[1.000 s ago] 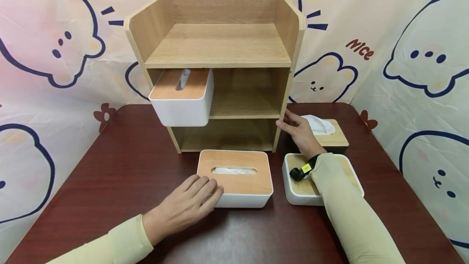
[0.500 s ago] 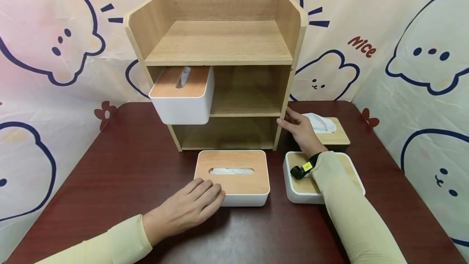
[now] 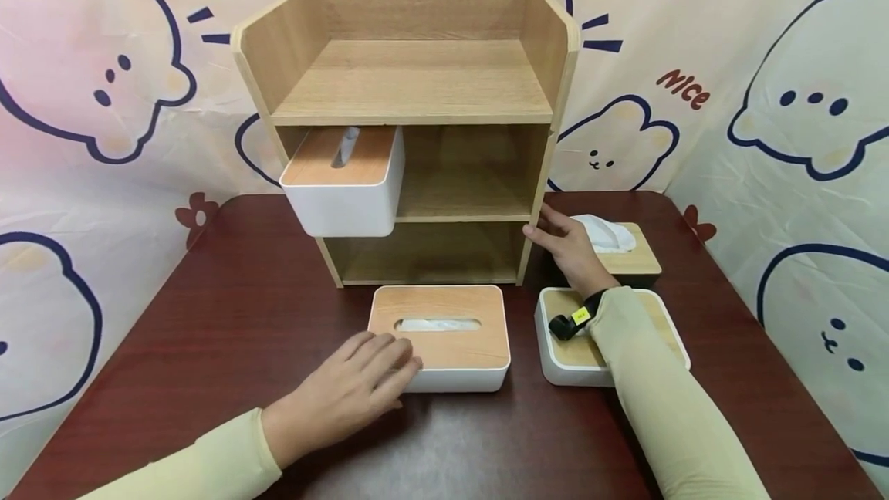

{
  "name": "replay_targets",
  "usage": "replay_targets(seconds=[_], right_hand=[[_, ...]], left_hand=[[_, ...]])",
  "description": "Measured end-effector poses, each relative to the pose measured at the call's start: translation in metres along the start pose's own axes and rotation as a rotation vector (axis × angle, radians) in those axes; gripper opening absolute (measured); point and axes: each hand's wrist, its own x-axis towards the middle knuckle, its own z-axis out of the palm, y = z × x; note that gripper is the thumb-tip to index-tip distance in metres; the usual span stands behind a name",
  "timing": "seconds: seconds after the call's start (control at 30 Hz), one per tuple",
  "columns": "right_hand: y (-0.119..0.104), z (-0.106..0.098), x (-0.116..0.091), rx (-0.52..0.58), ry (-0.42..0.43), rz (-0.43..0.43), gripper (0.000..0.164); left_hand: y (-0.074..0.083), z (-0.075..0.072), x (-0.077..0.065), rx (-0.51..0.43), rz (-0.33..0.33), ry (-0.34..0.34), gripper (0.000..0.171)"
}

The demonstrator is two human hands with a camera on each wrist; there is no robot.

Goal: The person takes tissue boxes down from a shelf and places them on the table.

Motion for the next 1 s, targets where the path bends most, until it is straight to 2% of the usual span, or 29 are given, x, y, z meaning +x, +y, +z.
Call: replay_targets(seconds=[0.07,0.13,0.2,0.33,0.47,0.53,0.63,0.73,0.83,1.0], right_hand=[[0.001,0.001,0.001,0.007,0.001,-0.012,0.065],[0.002,0.001,0.002,0.017,0.003,-0.029,0.063],[0.003,0.001,0.003,0.034,0.004,-0.047,0.062],[0.003,0.0,0.003,0.041,0.009,-0.06,0.063],[0.003,0.0,0.002,0.038,0.009,-0.055,0.063],[0.003,0.001,0.002,0.045,0.005,-0.055,0.063],[0.003,0.002,0.002,0.049,0.006,-0.052,0.064],[0.003,0.002,0.002,0.061,0.008,-0.056,0.064],[0.003,0.003,0.002,0.065,0.007,-0.059,0.064],[0.003,0.0,0.002,0.041,0.013,-0.053,0.063]], left_hand=[[-0.002,0.002,-0.006,-0.092,-0.121,-0.024,0.063],[-0.005,0.001,-0.01,-0.17,-0.244,-0.057,0.103],[-0.007,0.001,-0.011,-0.233,-0.357,-0.068,0.118],[-0.01,-0.002,-0.011,-0.353,-0.585,-0.157,0.134],[-0.012,-0.004,-0.01,-0.524,-0.812,-0.277,0.138],[-0.013,-0.004,-0.01,-0.613,-0.892,-0.318,0.137],[-0.014,-0.002,-0.01,-0.708,-0.95,-0.349,0.133],[-0.015,-0.001,-0.01,-0.75,-0.952,-0.347,0.13],[-0.015,0.0,-0.011,-0.748,-0.946,-0.348,0.128],[-0.015,0.003,-0.011,-0.688,-0.929,-0.352,0.123]])
